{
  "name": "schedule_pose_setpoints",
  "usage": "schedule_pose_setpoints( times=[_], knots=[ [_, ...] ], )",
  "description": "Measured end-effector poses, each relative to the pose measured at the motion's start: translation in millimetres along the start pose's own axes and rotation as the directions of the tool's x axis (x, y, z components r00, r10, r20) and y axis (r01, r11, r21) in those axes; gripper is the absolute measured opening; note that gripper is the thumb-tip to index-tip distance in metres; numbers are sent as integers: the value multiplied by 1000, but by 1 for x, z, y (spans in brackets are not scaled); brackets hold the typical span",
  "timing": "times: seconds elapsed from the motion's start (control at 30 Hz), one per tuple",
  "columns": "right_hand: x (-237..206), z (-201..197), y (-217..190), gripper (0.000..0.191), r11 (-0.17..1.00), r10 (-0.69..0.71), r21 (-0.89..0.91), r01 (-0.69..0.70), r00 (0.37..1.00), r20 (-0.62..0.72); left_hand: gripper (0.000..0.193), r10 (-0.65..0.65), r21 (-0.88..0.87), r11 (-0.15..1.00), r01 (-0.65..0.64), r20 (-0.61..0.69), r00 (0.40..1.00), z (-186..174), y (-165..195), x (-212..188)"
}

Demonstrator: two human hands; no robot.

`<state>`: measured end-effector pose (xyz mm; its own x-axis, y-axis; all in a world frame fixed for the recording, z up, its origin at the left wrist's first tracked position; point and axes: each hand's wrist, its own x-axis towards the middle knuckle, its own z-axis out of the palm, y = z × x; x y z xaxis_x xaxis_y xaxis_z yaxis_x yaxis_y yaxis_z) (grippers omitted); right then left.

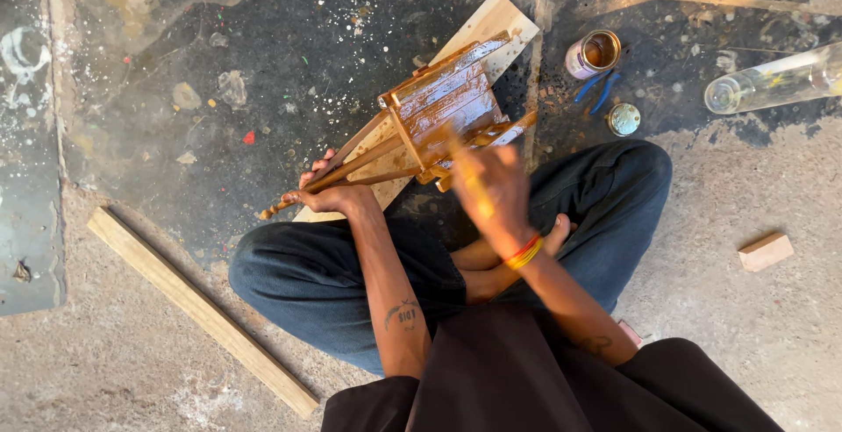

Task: The person sits on the floor and applies a brown finish to a small wooden chair using a paintbrush. They repeatedly dip the brush into a can of finish and coat the chair's legs, seat, and backrest, rotating the chair to reach all sides.

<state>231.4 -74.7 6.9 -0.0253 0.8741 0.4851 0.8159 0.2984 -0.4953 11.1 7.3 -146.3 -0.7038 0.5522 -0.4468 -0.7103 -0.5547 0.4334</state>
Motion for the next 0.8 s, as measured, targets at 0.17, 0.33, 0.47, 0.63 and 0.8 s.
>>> schedule_pose_setpoints(
  times=[0.17, 0.33, 0.47, 0.63, 0.8],
  knots=[
    [-6, -3, -35, 36, 991, -132, -18, 133, 990, 50, 78, 6, 23, 1000, -6, -10, 1000, 0, 0, -1],
    [-3, -7, -25, 32, 979, -74, -186, 79, 997, 33, 73, 46, 140, 989, -37, -59, 997, 0, 1, 0],
    [-9, 1, -29, 37, 988, -149, -27, 152, 985, 87, 75, 12, 19, 1000, -12, 10, 1000, 0, 1, 0],
    [-13, 0, -33, 31, 984, -128, -123, 131, 991, 28, 74, 47, 120, 992, -43, -33, 998, 0, 2, 0],
    [-17, 1, -33, 31, 986, -86, 145, 79, 995, 41, 76, -7, 16, 1000, 7, -10, 1000, -2, 1, 2]
  ],
)
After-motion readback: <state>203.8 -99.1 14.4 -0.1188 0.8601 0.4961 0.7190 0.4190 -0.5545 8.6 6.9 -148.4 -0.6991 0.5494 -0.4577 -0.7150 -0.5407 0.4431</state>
